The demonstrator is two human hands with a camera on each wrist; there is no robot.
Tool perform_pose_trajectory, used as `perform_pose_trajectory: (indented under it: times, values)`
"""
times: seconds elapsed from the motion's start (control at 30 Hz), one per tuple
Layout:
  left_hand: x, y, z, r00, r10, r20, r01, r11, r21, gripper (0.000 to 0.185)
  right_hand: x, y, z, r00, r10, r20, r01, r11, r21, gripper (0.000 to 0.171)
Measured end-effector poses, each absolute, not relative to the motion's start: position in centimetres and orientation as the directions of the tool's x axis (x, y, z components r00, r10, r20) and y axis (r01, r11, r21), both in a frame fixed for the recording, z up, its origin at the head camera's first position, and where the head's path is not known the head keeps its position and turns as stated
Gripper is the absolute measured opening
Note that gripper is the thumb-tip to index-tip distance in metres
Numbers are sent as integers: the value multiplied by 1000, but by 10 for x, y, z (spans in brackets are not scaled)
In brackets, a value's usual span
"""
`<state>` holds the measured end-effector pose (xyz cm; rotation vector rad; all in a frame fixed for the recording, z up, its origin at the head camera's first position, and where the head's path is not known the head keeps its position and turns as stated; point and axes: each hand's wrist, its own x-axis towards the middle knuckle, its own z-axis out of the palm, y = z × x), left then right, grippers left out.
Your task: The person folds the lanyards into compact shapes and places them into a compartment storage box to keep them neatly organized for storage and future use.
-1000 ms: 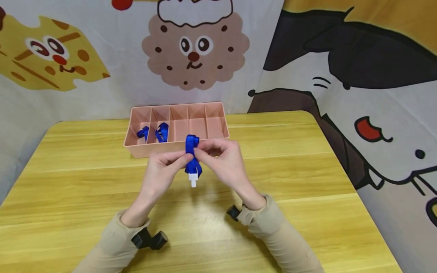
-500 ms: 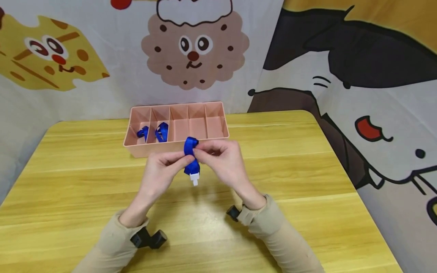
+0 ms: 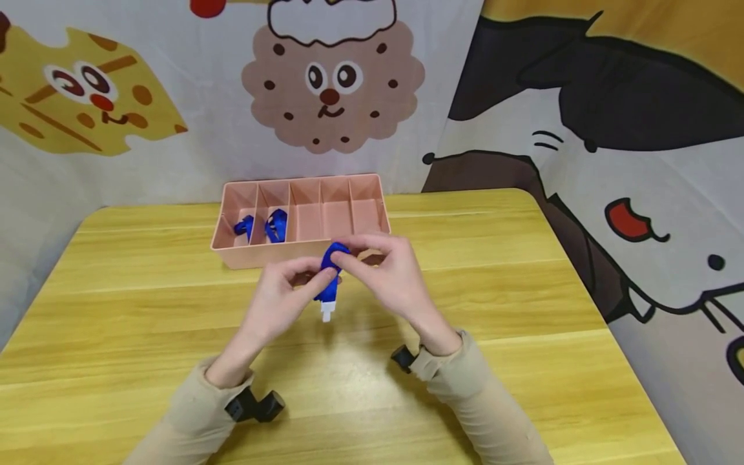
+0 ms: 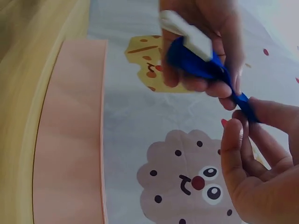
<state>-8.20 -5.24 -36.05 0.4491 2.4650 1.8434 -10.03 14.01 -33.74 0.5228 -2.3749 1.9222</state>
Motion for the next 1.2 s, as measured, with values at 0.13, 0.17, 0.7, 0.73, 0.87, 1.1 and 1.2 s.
perform_pose_trajectory:
  times: [0.13,0.17,0.7,0.73,0.87,1.1,1.2]
  values:
    - [-82,-49,-362,-939,323,120,195,209,958,23,-101,144,-336,-940,-256,228,-247,46,-968,27]
    - [-82,-49,-363,-933,341,116,189,189,964,24,-102,144,-336,-938,-263,225,-240,23,-971,28]
    - [-83,-48,-366,-922,367,126,204,181,962,34,-111,161,-335,-879,-379,290,-337,64,-939,27]
    - [-83,-48,-366,-918,375,127,206,176,963,33,-113,164,-335,-863,-405,302,-360,73,-930,26]
    - [-85,-51,-366,-903,415,110,197,174,965,29,-118,175,-335,-820,-475,321,-420,118,-900,24]
    - [-85,-52,-366,-899,424,112,228,234,945,31,-121,182,-335,-796,-501,339,-456,130,-880,22]
    - [-85,-52,-367,-901,418,114,227,231,946,32,-122,182,-336,-786,-507,353,-465,110,-878,22]
